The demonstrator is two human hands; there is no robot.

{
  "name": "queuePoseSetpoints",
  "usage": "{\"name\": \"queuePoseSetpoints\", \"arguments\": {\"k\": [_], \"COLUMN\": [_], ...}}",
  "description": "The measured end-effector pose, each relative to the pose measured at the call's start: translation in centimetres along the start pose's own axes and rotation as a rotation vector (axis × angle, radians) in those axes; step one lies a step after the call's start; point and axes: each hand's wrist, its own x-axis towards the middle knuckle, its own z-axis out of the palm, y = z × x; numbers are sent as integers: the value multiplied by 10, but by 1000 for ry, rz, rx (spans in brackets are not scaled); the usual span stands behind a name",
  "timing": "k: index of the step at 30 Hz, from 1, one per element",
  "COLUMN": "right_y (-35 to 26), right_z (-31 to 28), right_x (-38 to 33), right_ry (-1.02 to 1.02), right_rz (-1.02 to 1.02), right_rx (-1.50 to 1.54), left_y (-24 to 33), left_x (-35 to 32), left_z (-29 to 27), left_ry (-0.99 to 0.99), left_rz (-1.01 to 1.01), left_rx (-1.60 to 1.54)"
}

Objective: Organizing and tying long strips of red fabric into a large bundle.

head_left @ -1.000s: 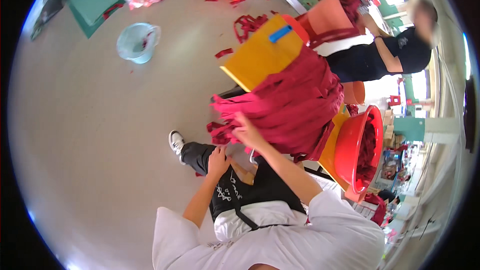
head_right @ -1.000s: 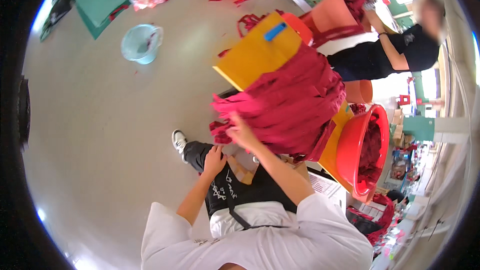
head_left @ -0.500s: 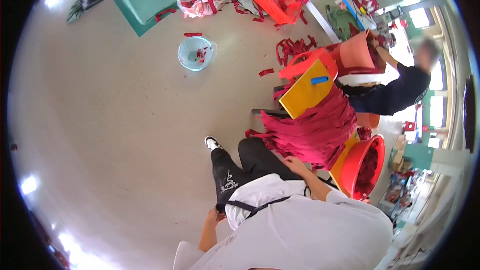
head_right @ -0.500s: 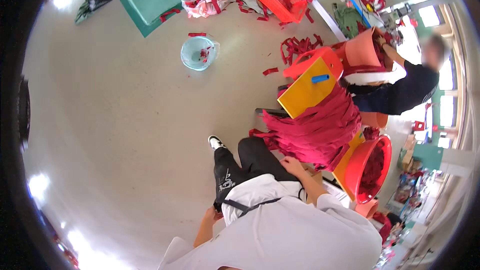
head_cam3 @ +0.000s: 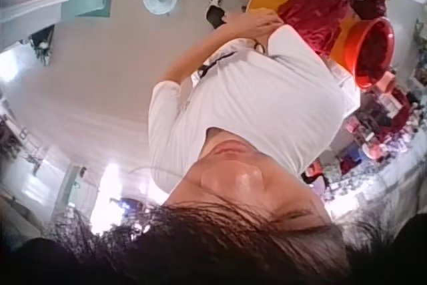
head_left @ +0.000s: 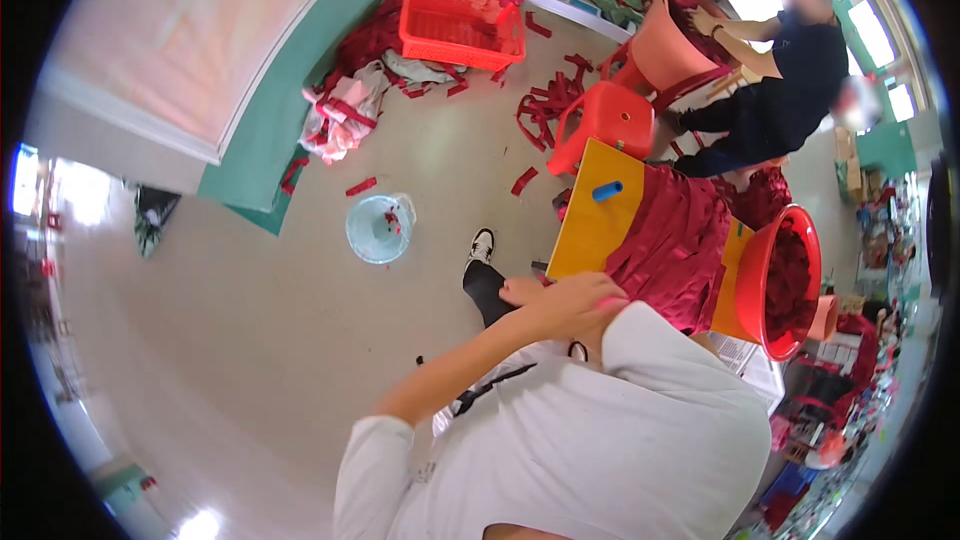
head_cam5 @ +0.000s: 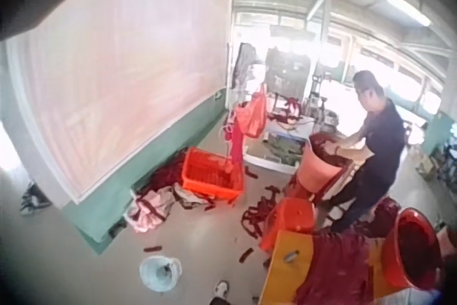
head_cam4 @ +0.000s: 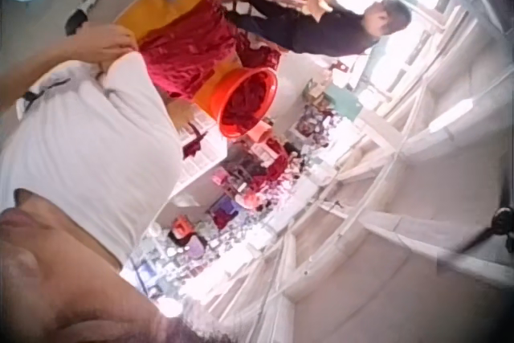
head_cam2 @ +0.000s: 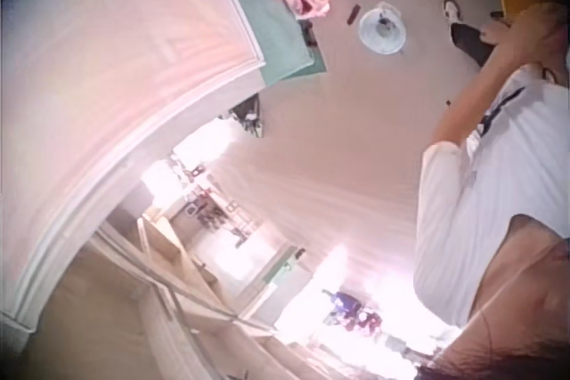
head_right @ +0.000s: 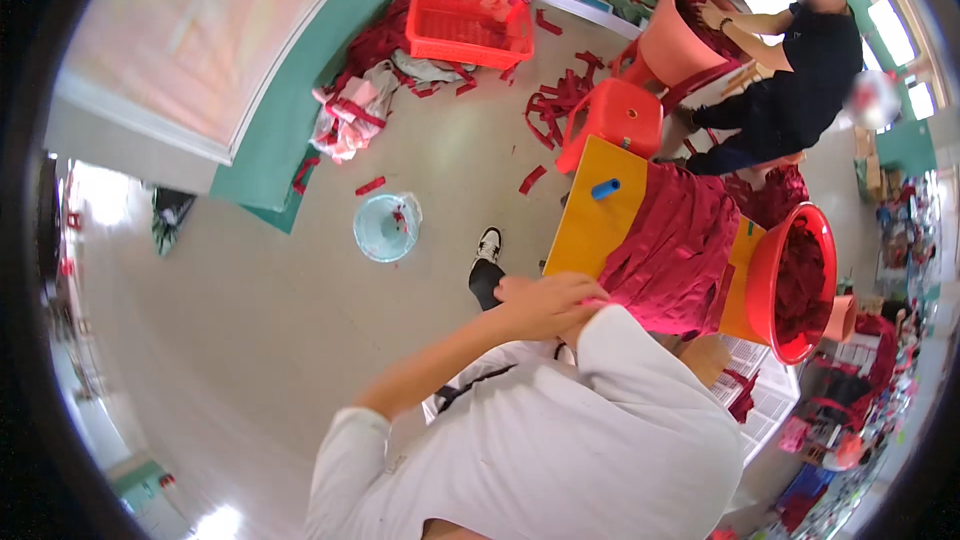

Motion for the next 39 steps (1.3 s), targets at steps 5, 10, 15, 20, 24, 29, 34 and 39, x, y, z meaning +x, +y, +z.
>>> {"name": "queuePoseSetpoints", "arguments": {"k": [5, 10, 15, 20, 24, 29, 34, 39], "right_y": [29, 37, 37, 23, -6, -7, 51, 133], "right_z": [-91, -158, -219, -265, -338, -423, -501, -663], "right_x": [116, 167, 217, 263, 315, 379, 440, 480], "right_ry": [161, 33, -111, 20, 389, 317, 231, 472], "right_rz": [33, 61, 241, 373, 581, 591, 500, 396], "right_rx": [-137, -467, -269, 125, 247, 279, 270, -12], "left_y": [-14, 72, 97, -29, -25, -13, -77, -54], "left_x": [86, 134, 205, 242, 267, 315, 408, 527], "left_z": [-59, -174, -273, -351, -408, -477, -530, -581], "left_ry": [-454, -503, -703, -829, -777, -842, -671, -522], "left_rz": [220, 247, 549, 314, 470, 315, 338, 310], "left_rx": [-338, -756, -880, -177, -381, -759, -248, -434]}}
